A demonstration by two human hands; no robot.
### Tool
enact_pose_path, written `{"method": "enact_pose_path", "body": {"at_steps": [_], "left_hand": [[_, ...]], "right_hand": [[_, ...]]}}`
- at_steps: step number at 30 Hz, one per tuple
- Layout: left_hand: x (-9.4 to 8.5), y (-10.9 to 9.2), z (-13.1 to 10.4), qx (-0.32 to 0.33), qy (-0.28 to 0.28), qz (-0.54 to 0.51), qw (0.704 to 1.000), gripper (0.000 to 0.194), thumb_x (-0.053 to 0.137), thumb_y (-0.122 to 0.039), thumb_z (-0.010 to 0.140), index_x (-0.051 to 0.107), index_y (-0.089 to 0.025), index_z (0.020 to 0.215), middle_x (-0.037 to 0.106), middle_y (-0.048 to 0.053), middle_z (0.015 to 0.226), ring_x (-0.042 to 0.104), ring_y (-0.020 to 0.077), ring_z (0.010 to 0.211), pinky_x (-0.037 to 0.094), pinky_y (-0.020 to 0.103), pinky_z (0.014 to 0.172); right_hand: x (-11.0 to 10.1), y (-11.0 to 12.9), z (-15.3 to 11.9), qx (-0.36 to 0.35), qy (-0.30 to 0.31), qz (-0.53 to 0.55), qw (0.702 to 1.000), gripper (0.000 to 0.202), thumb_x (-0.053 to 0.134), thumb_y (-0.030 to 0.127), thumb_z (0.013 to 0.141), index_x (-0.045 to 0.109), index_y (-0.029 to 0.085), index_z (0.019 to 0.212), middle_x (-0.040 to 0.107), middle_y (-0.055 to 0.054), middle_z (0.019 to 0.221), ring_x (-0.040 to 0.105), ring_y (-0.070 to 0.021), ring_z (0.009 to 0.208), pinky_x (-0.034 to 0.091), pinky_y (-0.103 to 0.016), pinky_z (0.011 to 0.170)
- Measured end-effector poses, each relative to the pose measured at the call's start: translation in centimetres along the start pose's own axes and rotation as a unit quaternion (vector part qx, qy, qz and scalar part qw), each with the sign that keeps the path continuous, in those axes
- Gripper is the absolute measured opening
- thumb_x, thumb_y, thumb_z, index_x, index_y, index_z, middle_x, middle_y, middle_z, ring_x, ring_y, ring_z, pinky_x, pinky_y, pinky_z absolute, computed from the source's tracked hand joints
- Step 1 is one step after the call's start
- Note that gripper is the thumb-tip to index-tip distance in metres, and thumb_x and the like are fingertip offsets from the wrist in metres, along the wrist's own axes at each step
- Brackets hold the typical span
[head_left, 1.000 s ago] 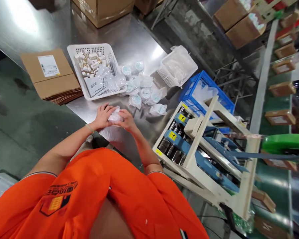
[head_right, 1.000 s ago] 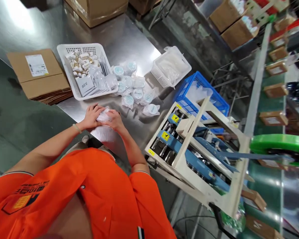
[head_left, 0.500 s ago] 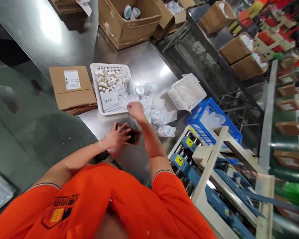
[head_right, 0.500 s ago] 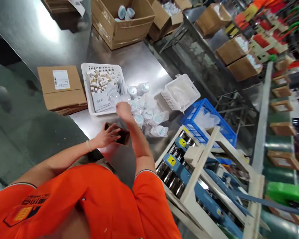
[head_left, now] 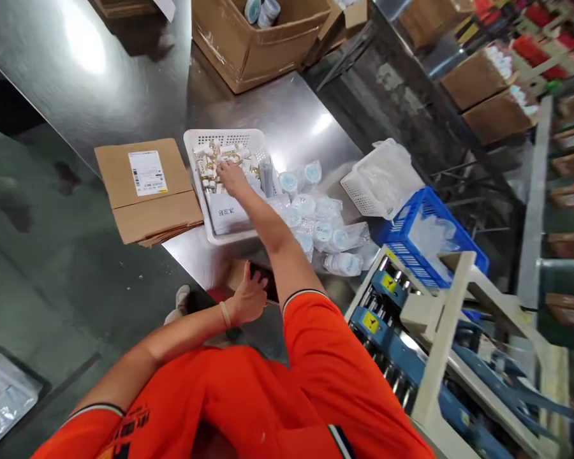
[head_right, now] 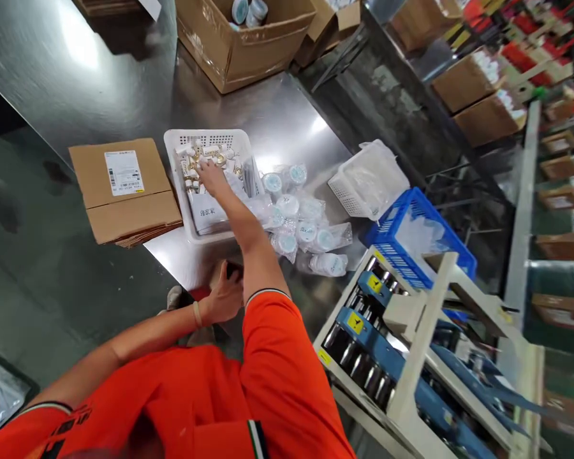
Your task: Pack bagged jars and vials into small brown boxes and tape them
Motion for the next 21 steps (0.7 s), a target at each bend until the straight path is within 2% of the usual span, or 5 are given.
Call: {"method": "enact_pose_path", "body": {"at_steps": [4,6,11,16,21], "left_hand": [[-0.4,0.1,-0.1,-0.030,0.013,-0.017,0.999,0.027,0.082,-0.040,0.109,0.101,-0.025,0.121,0.089,0.020,0.139,0.074,0.0507,0.139,0.038,0.100,0.136],[-0.9,0.3,-0.3,-0.043,0.004,-0.030,0.999,0.024,0.085,-0.038,0.108,0.101,-0.023,0.119,0.087,0.022,0.139,0.074,0.0490,0.134,0.033,0.098,0.140],[-1.3,0.9,-0.5,-0.039,-0.010,-0.062,0.997,0.023,0.086,-0.036,0.108,0.100,-0.020,0.115,0.085,0.022,0.129,0.075,0.0465,0.128,0.021,0.098,0.144],[-1.5,1.2,-0.8,-0.038,-0.019,-0.064,0.997,0.020,0.085,-0.035,0.107,0.099,-0.021,0.113,0.086,0.021,0.123,0.075,0.0456,0.126,0.024,0.098,0.143],[-2.2,1.0,-1.4,-0.028,-0.024,-0.047,0.998,0.034,0.079,-0.035,0.111,0.095,-0.015,0.134,0.083,0.027,0.152,0.074,0.0487,0.138,0.025,0.096,0.144]], "right_hand": [[-7.0,-3.9,-12.7,0.024,-0.076,0.060,0.995,0.030,0.066,0.025,0.118,0.084,0.019,0.141,0.081,-0.014,0.143,0.073,-0.0344,0.140,0.062,-0.051,0.124],[-8.5,-5.1,-21.7,0.067,-0.024,0.098,0.993,0.028,0.071,0.028,0.113,0.090,0.022,0.133,0.086,-0.011,0.123,0.080,-0.0327,0.122,0.066,-0.044,0.111],[-2.7,-3.7,-36.6,0.180,0.181,0.092,0.963,0.026,0.076,0.005,0.090,0.093,0.023,0.095,0.090,-0.009,0.095,0.087,-0.0299,0.096,0.062,-0.033,0.085],[1.4,-2.2,-36.3,0.190,0.231,0.044,0.953,0.025,0.083,0.002,0.083,0.091,0.026,0.084,0.093,-0.012,0.098,0.088,-0.0326,0.099,0.062,-0.033,0.085],[-3.8,-5.2,-27.7,0.204,-0.035,0.057,0.977,0.034,0.067,0.020,0.110,0.098,0.024,0.122,0.095,-0.013,0.123,0.087,-0.0334,0.123,0.064,-0.039,0.109]]}}
Point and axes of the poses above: each hand's wrist, its own z-axis towards the middle knuckle, its own x-axis out of the palm, y = z × x, the point moved 4 cm from there along z, towards the middle knuckle
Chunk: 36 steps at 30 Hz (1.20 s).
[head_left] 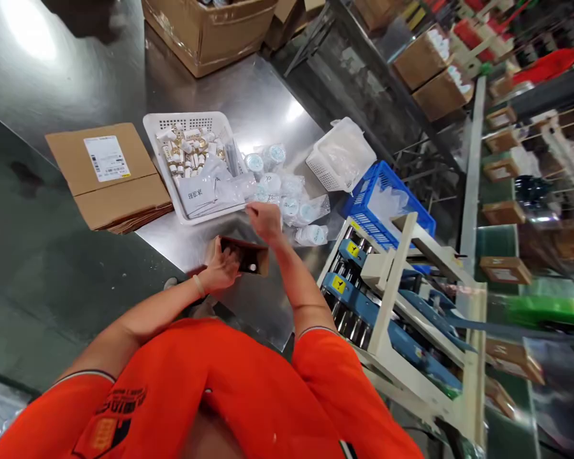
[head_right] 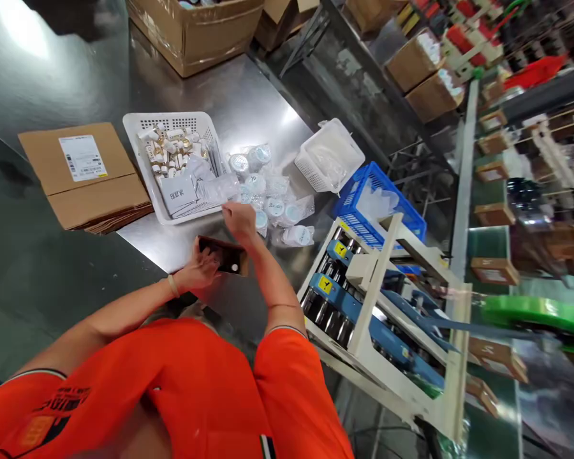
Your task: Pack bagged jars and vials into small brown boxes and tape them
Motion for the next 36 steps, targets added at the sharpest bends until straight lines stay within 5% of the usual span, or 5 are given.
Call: {"method": "enact_pose_path", "body": {"at_steps": [7,14,27,32,36], "left_hand": [[0.5,0.0,0.3,0.021,-0.015,0.048,0.999,0.039,0.078,-0.039,0.112,0.097,-0.017,0.138,0.085,0.027,0.152,0.076,0.0520,0.137,0.035,0.100,0.135],[2.0,0.3,0.4,0.000,-0.010,0.030,0.999,0.028,0.079,-0.037,0.112,0.101,-0.024,0.124,0.089,0.022,0.125,0.076,0.0494,0.132,0.025,0.098,0.145],[0.2,2.5,-0.1,-0.036,-0.133,-0.089,0.987,0.023,0.078,-0.035,0.112,0.087,-0.022,0.129,0.082,0.020,0.149,0.067,0.0441,0.148,0.042,0.081,0.138],[0.6,7.3,-1.3,-0.267,-0.340,-0.383,0.816,0.019,0.075,-0.026,0.102,0.068,-0.024,0.119,0.072,0.013,0.129,0.069,0.0321,0.130,0.056,0.057,0.130],[0.6,8.7,-1.1,-0.311,-0.337,-0.552,0.696,0.034,0.083,-0.022,0.079,0.062,-0.026,0.105,0.069,0.001,0.102,0.070,0.0235,0.105,0.062,0.040,0.109]], "right_hand": [[1.1,3.7,16.4,0.077,-0.114,0.076,0.988,0.041,0.069,0.027,0.114,0.088,0.018,0.149,0.089,-0.016,0.138,0.079,-0.0342,0.138,0.064,-0.044,0.119],[4.0,4.4,19.3,0.165,-0.085,-0.008,0.983,0.044,0.067,0.028,0.119,0.080,0.014,0.159,0.075,-0.028,0.161,0.071,-0.0411,0.153,0.066,-0.050,0.119],[-4.0,-0.2,7.6,0.019,-0.190,0.330,0.925,0.021,0.071,0.043,0.121,0.075,0.022,0.123,0.075,-0.003,0.106,0.072,-0.0225,0.107,0.062,-0.033,0.104],[-2.1,-4.2,-1.9,-0.039,-0.082,0.330,0.940,0.021,0.077,0.040,0.116,0.074,0.021,0.108,0.071,0.000,0.097,0.068,-0.0211,0.098,0.060,-0.033,0.100],[4.2,-1.6,-6.5,-0.059,0.079,0.095,0.991,0.014,0.067,0.018,0.115,0.081,0.019,0.111,0.081,-0.005,0.102,0.071,-0.0225,0.097,0.055,-0.031,0.095]]}}
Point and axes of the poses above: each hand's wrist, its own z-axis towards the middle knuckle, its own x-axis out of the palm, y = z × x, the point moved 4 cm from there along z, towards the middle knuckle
